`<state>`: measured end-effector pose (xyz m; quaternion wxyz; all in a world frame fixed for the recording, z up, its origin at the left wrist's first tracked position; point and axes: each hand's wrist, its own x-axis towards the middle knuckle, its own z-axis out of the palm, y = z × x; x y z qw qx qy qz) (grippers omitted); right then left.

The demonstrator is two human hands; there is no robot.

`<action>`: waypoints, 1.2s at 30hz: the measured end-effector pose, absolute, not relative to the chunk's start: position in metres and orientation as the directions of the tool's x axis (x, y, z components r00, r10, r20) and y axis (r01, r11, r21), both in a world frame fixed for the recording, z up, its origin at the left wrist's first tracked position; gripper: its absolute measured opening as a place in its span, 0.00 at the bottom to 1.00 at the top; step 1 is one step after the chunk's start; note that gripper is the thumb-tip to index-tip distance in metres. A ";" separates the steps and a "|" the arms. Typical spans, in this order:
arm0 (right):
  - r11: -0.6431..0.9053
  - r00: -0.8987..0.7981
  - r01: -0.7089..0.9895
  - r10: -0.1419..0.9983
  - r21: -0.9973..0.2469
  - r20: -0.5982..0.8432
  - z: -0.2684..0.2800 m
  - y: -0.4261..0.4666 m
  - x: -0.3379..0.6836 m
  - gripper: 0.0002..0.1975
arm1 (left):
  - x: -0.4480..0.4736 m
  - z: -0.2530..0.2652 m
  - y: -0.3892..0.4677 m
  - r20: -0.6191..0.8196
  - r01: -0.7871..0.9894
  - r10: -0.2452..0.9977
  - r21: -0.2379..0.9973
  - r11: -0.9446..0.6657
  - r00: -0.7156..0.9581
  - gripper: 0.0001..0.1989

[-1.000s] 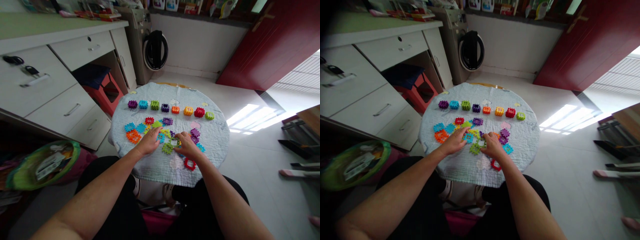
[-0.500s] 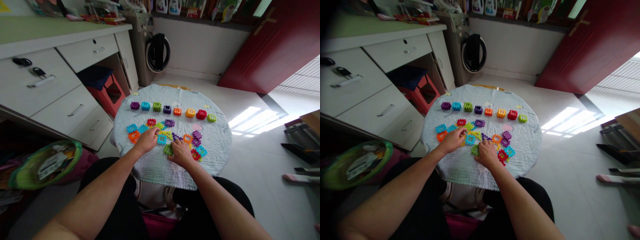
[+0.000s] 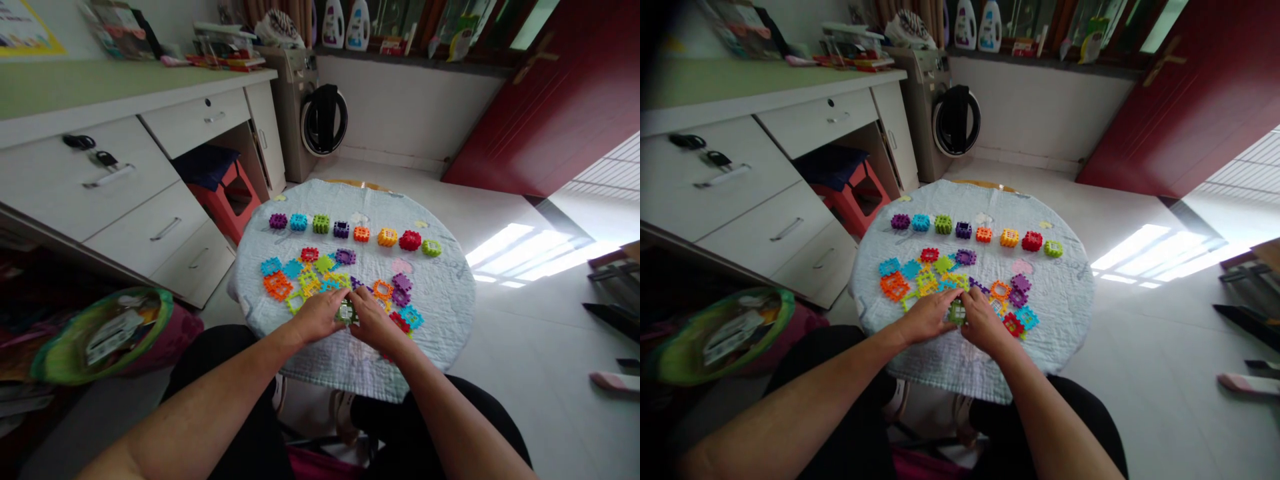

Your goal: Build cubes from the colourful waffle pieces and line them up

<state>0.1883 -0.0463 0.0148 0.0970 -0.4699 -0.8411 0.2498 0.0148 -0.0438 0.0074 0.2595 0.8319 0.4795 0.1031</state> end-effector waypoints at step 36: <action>0.300 -0.444 0.677 0.895 -0.672 -0.048 0.013 -0.014 0.200 0.29 | -0.025 0.049 0.092 0.161 0.936 0.974 0.287 -0.201 0.160 0.29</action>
